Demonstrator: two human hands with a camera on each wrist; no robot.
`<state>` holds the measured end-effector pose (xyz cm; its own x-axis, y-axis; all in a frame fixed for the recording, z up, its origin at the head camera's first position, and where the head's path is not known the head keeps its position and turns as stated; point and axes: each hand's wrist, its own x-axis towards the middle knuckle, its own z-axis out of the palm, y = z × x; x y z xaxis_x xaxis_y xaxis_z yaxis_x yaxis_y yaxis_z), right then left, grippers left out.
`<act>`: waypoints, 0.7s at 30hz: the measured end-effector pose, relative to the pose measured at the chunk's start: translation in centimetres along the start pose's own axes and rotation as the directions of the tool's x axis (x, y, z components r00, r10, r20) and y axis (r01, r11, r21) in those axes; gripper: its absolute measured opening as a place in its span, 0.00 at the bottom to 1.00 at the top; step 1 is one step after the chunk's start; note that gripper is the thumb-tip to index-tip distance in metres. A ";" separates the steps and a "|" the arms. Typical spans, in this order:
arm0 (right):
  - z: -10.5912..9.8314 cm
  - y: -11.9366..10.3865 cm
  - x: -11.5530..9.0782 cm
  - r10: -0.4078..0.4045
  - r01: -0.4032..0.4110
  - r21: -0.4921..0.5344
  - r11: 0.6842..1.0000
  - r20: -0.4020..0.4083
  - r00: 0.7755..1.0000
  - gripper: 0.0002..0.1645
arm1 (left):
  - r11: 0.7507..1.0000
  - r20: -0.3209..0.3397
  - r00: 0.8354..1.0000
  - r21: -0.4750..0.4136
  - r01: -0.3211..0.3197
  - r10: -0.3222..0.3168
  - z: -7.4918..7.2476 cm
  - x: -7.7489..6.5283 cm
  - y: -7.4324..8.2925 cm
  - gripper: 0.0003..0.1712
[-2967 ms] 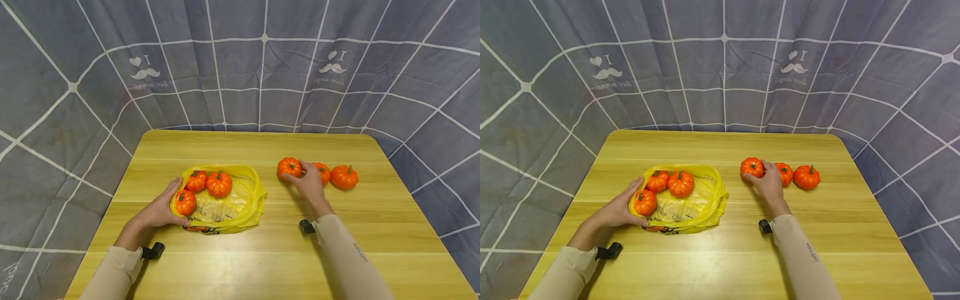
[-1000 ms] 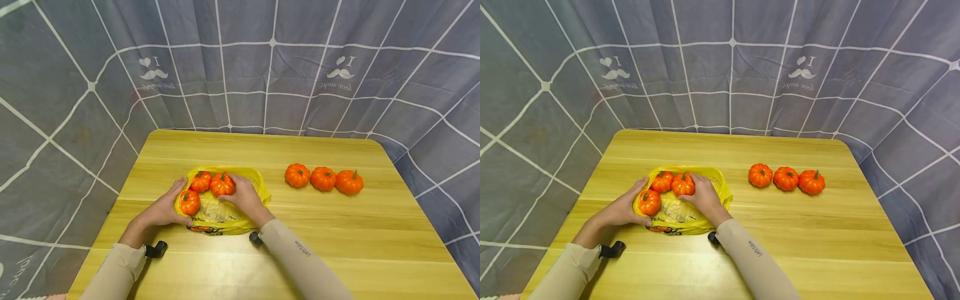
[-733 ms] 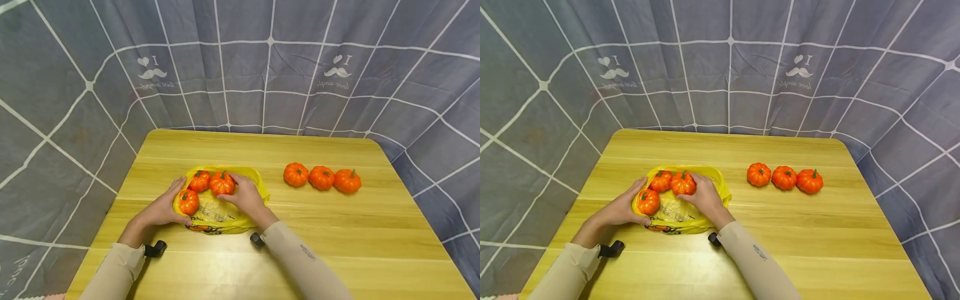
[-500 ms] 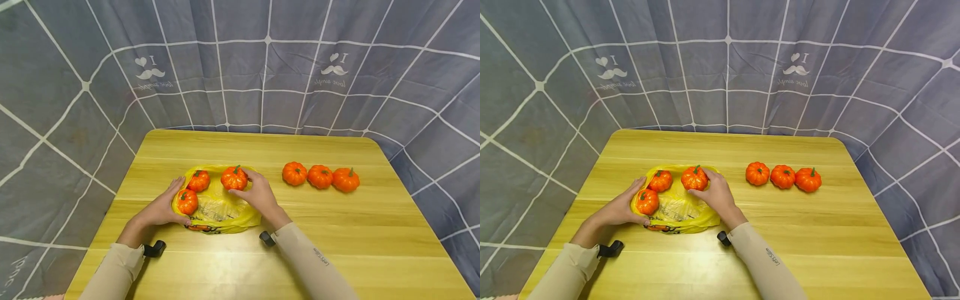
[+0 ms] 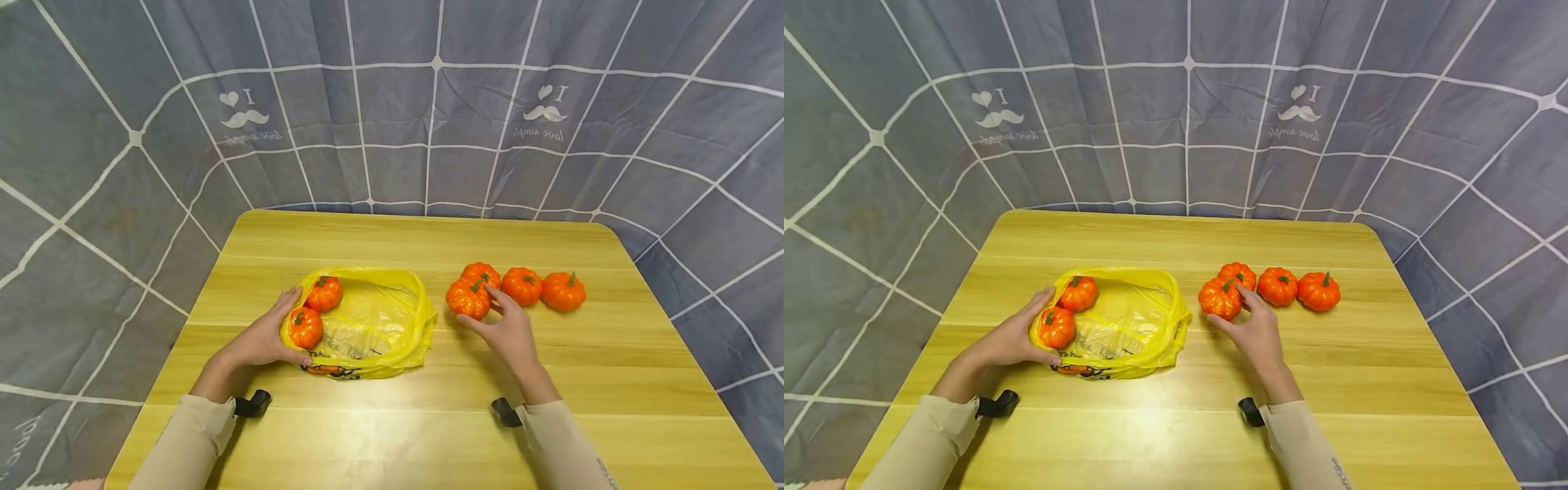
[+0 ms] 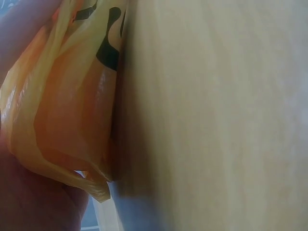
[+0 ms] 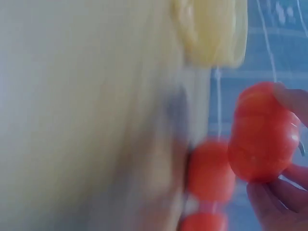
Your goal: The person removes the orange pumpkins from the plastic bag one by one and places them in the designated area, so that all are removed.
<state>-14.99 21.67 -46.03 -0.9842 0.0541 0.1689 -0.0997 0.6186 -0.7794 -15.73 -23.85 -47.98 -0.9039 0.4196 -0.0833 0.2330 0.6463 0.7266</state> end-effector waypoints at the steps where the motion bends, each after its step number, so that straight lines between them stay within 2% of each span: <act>1: -0.8 0.7 -0.4 0.016 -0.016 -0.003 1.000 -0.012 1.000 0.51 | 1.000 0.001 1.000 -0.005 -0.001 0.001 0.0 0.1 0.0 0.81; 7: -5.2 4.8 -2.4 0.123 -0.124 -0.012 0.992 -0.074 0.990 0.50 | 1.000 0.006 1.000 -0.022 -0.005 0.005 0.2 0.3 -0.3 0.81; 13: -8.7 7.8 -4.0 0.276 -0.281 -0.052 0.958 -0.086 0.957 0.56 | 1.000 0.005 1.000 -0.024 0.002 -0.001 0.2 0.1 -0.3 0.81; 17: -9.9 9.1 -4.1 0.334 -0.339 -0.027 0.941 -0.101 0.937 0.58 | 1.000 0.004 1.000 -0.022 0.002 -0.002 0.4 0.2 -0.1 0.81; 21: -10.2 9.4 -4.0 0.348 -0.352 -0.022 0.936 -0.112 0.931 0.58 | 1.000 0.011 1.000 -0.022 -0.003 0.003 0.6 0.5 0.3 0.82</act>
<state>-10.48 35.28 -47.85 -0.9343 0.3536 -0.0460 0.2566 0.5769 -0.7755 -15.90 -23.06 -48.22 -0.8991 0.4286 -0.0887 0.2277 0.6310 0.7416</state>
